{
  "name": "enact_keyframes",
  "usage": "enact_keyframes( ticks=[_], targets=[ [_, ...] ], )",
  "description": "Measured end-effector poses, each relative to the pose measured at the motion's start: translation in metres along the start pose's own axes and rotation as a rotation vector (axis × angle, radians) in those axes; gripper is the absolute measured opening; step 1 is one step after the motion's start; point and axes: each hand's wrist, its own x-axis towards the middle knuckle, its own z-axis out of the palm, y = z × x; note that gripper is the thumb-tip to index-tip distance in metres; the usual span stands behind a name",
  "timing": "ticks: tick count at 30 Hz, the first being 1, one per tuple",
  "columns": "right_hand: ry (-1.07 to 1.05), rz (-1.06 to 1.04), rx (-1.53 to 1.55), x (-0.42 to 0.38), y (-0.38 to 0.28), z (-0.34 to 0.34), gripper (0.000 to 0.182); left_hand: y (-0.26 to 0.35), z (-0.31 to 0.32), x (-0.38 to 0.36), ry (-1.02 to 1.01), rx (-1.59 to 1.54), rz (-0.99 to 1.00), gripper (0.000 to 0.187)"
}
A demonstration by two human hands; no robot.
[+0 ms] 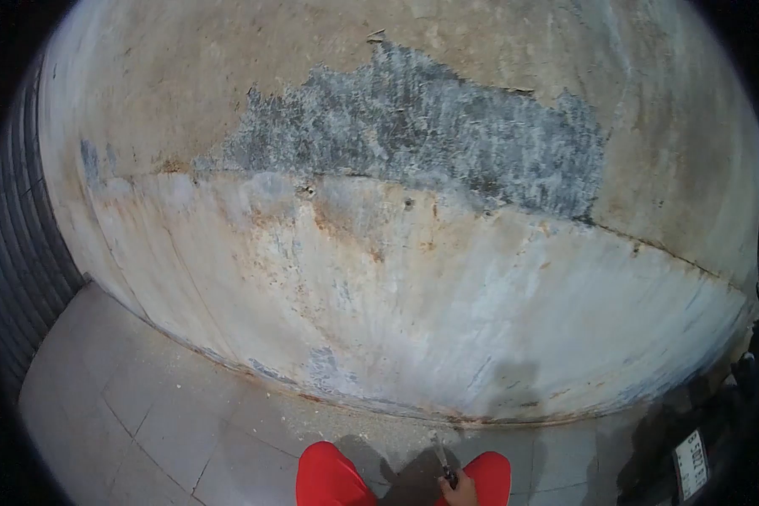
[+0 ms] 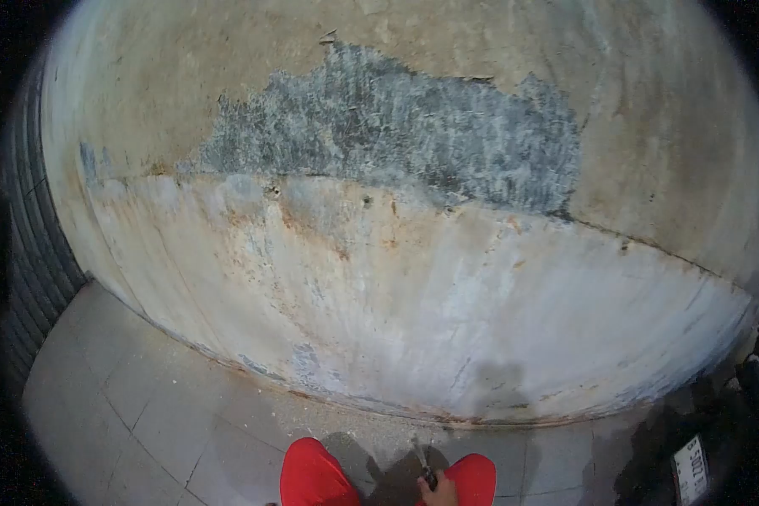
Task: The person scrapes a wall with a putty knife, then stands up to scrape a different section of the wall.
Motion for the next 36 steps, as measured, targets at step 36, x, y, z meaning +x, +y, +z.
enact_keyframes(
  ticks=[36],
  targets=[
    [0.12,-0.335,0.068,0.073,-0.528,-0.331,0.023,0.187,-0.017,-0.408,0.238,-0.494,-0.359,0.037]
  ],
)
